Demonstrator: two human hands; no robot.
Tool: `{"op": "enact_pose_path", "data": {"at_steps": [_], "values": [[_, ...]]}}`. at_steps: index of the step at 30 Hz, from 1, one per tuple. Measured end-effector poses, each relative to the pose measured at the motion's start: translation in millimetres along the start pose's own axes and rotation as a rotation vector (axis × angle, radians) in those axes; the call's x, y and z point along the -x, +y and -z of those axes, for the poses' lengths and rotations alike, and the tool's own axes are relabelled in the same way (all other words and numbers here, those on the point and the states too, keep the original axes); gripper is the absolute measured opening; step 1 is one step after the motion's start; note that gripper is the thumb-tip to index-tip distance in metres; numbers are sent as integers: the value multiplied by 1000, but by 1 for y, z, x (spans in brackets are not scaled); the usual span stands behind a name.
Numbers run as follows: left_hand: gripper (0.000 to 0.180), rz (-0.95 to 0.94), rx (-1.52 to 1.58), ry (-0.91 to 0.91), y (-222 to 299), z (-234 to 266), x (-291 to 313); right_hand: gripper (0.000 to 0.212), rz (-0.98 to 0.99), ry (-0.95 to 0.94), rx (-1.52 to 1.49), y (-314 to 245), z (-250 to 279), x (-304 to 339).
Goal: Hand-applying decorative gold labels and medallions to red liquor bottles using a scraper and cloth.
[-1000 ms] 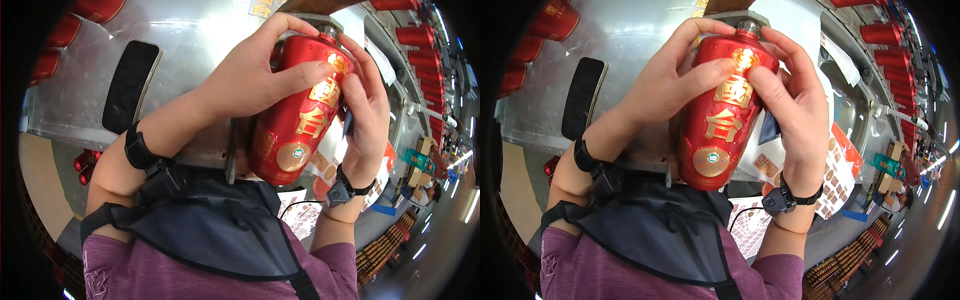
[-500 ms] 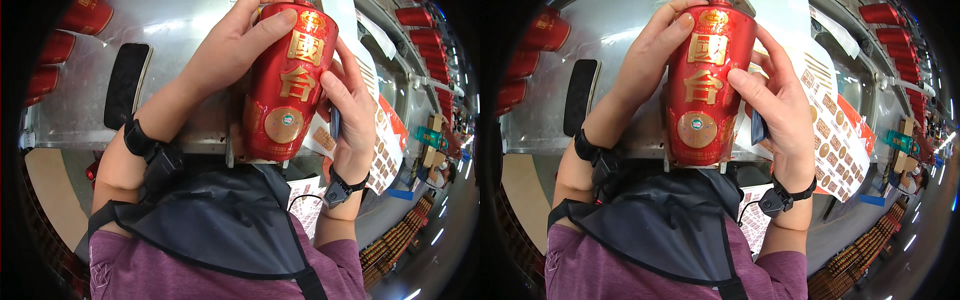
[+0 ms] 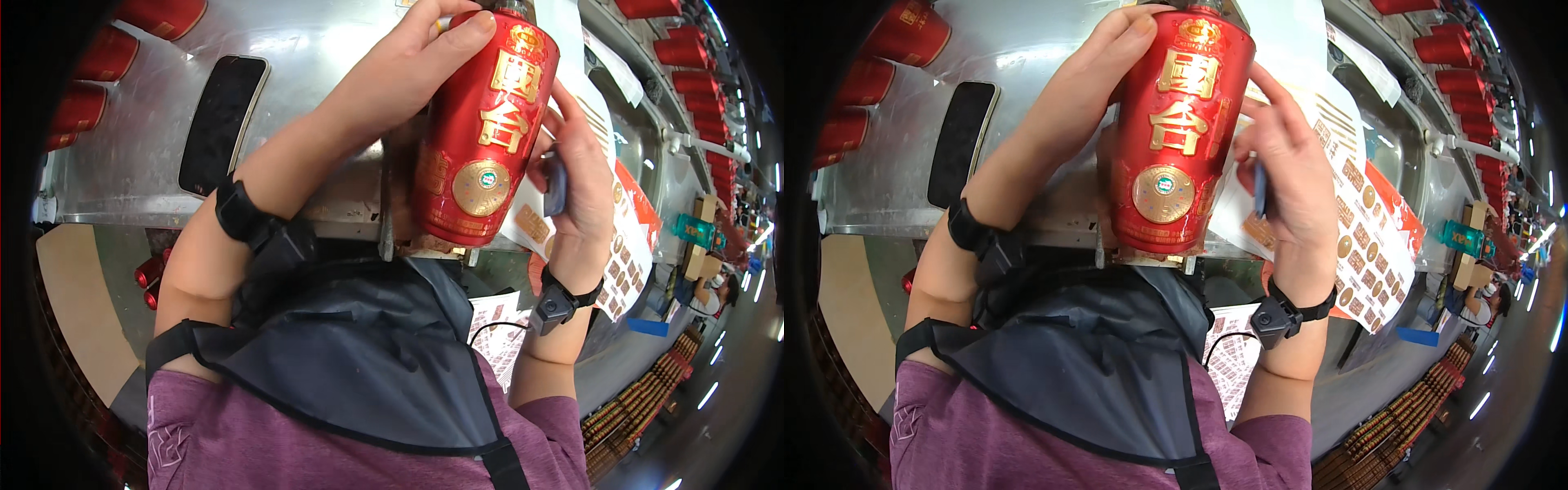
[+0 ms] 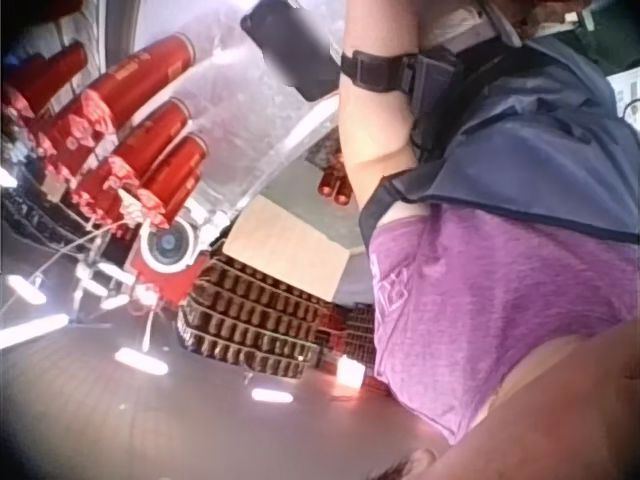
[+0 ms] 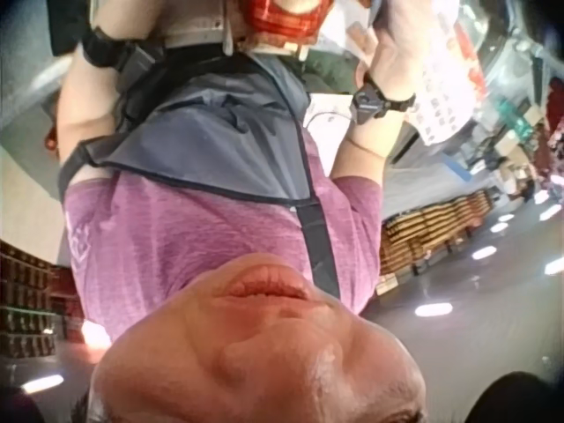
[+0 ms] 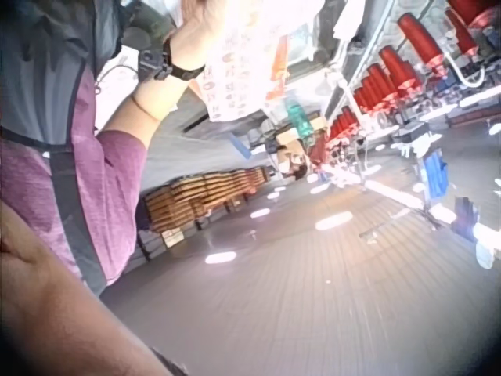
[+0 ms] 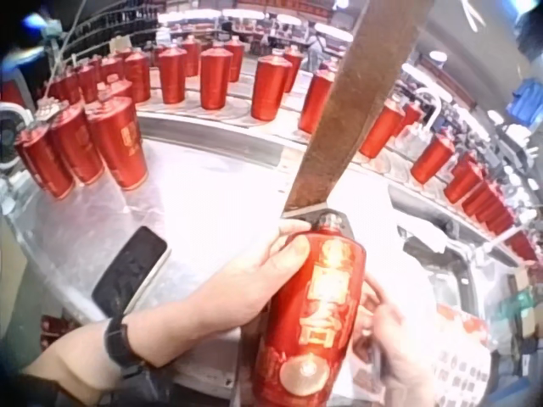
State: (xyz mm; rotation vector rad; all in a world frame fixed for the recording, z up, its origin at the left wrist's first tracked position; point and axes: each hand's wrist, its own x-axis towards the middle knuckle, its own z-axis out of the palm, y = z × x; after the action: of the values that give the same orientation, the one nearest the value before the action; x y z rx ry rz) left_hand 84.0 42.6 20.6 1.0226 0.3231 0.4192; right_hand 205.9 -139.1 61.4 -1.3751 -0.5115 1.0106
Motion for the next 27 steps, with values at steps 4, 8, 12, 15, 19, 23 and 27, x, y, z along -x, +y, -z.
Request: {"op": "enact_pose_path", "data": {"at_steps": [4,8,12,15,19,23,27], "values": [[105,-66,-192,-76,-12,5,29,52,70,195,120,-24,26,-6],[108,-156,-148,-39,-22,2,40,45,220,153,295,-49,-10,2],[110,-219,-257,-62,-31,7,34,38,169,40,589,-74,-45,2],[113,-220,-284,-63,-30,8,36,34,257,108,633,-87,-35,-36],[114,-234,-298,-40,-33,8,39,33,307,17,797,-92,-49,-26],[113,-219,-327,-58,-29,6,40,30,360,203,921,-99,-29,-55],[114,-258,-472,-40,-24,7,43,32,316,19,696,-93,-32,-41]]}}
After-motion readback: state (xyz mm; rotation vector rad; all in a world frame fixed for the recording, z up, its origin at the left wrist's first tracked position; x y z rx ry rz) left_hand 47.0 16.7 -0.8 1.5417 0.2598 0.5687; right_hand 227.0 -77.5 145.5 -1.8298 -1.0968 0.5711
